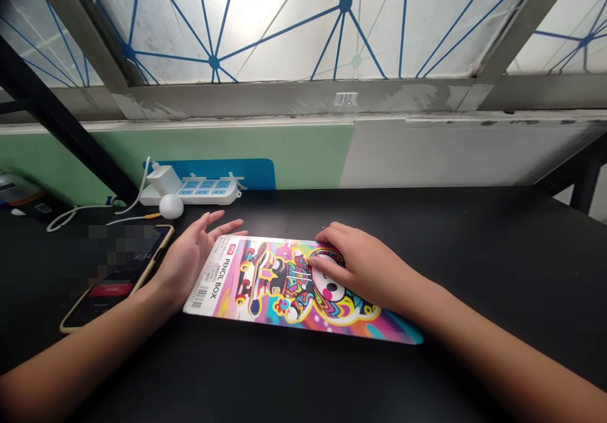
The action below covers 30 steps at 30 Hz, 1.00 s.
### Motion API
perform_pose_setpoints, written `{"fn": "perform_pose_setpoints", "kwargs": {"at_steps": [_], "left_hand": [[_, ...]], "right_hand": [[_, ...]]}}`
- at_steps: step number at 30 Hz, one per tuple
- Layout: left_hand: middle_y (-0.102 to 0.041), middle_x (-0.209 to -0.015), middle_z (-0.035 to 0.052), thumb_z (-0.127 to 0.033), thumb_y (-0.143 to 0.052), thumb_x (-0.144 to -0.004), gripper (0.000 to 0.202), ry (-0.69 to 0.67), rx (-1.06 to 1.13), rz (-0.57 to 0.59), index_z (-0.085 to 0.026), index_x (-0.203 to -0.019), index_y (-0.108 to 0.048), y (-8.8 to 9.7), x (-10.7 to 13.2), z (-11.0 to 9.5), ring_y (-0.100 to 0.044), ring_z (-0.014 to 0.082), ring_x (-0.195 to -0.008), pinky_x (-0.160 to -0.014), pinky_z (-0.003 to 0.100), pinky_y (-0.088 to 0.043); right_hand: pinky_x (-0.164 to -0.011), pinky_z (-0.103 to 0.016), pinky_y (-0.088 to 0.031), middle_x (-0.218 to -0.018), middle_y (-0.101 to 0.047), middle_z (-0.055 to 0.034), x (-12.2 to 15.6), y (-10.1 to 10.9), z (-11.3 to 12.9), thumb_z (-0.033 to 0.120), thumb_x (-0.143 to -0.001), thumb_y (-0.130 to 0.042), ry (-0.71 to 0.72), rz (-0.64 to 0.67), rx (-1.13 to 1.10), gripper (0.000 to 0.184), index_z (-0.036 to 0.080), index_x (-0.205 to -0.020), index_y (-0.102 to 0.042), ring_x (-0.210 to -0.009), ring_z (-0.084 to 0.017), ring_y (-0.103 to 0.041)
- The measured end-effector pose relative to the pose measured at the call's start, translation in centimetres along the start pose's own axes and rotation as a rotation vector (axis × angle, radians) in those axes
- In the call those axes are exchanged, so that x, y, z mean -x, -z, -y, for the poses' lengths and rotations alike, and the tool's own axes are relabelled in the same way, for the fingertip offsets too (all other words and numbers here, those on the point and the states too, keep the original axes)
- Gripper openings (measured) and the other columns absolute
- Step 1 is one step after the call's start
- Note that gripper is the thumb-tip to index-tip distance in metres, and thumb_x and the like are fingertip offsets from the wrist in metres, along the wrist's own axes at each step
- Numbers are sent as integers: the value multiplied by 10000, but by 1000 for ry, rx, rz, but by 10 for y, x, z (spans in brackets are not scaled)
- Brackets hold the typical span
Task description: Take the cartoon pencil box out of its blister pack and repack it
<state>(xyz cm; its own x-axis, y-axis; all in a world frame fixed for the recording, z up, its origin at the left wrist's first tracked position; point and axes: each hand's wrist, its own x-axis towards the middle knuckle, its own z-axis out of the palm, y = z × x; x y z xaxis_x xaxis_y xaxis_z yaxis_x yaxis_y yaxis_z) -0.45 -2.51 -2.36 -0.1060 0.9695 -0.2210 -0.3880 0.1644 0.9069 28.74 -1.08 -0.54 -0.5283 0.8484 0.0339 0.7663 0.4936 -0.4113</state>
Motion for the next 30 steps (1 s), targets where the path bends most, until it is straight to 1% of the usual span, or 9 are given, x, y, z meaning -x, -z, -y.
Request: {"fn": "perform_pose_setpoints", "kwargs": {"at_steps": [3, 5, 9, 12, 14, 18, 22, 26, 30], "left_hand": [[-716, -1175, 128, -535, -465, -1020, 384, 58, 30, 12, -224, -1238, -526, -1, 0, 1, -750, 252, -882, -716, 387, -606], [-726, -1134, 105, -542, -460, -1023, 389, -25, -67, 59, -212, -1185, -584, -1, 3, 1, -730, 227, -849, -722, 356, -589], [-741, -1069, 58, -508, -499, -1025, 333, -342, -388, 148, -224, -1038, -673, 0, 15, -1, -699, 207, -836, -738, 324, -560], [-738, -1073, 48, -385, -551, -1021, 206, -659, -605, 148, -247, -1042, -702, 2, 24, -7, -690, 232, -982, -838, 335, -543], [-734, -1090, 54, -295, -548, -1019, 167, -842, -693, 178, -254, -1062, -704, 4, 27, -10, -676, 248, -1074, -908, 364, -533], [-751, -1029, 38, -137, -561, -975, 184, -1109, -830, 273, -264, -1014, -689, 10, 27, -16, -704, 230, -1004, -1008, 444, -515], [-771, -958, -1, -76, -579, -925, 257, -1244, -966, 295, -283, -1055, -658, 13, 29, -25, -740, 202, -872, -1014, 454, -519], [-794, -955, -8, -105, -590, -905, 249, -1313, -1189, 368, -289, -1064, -645, 11, 39, -36, -748, 201, -789, -989, 437, -513], [-796, -977, 18, -179, -589, -928, 169, -1265, -1435, 500, -273, -1048, -663, 3, 45, -35, -737, 231, -812, -969, 449, -487]], "right_hand": [[-738, -377, -530, -1043, -684, -93, -1, -1, 0, 584, -985, -514, 19, -44, 26, 404, 209, -1058, -644, -868, -236, -660], [-724, -382, -542, -1027, -676, -96, 0, -1, 1, 602, -979, -526, 63, -120, 67, 419, 203, -1038, -638, -844, -237, -660], [-726, -409, -571, -1100, -675, -122, 10, 3, 6, 583, -976, -562, 209, -405, 226, 381, 206, -993, -617, -847, -255, -683], [-826, -422, -589, -1276, -671, -132, 20, 5, 14, 421, -983, -626, 303, -578, 306, 191, 233, -1006, -602, -988, -281, -719], [-870, -420, -594, -1347, -661, -121, 26, 5, 19, 330, -971, -658, 333, -622, 333, 119, 246, -1026, -592, -1058, -288, -722], [-914, -440, -599, -1289, -716, -111, 32, 2, 27, 272, -953, -681, 373, -612, 330, 115, 251, -1027, -595, -1070, -298, -735], [-991, -486, -576, -1220, -762, -66, 39, 0, 43, 264, -971, -636, 379, -562, 321, 43, 268, -1014, -632, -1034, -294, -753], [-906, -496, -595, -1144, -781, -88, 46, -2, 56, 229, -997, -554, 381, -546, 386, 99, 255, -962, -643, -968, -298, -752], [-735, -459, -594, -1064, -781, -146, 46, -11, 57, 165, -990, -491, 446, -497, 572, 195, 203, -892, -656, -871, -309, -726]]}}
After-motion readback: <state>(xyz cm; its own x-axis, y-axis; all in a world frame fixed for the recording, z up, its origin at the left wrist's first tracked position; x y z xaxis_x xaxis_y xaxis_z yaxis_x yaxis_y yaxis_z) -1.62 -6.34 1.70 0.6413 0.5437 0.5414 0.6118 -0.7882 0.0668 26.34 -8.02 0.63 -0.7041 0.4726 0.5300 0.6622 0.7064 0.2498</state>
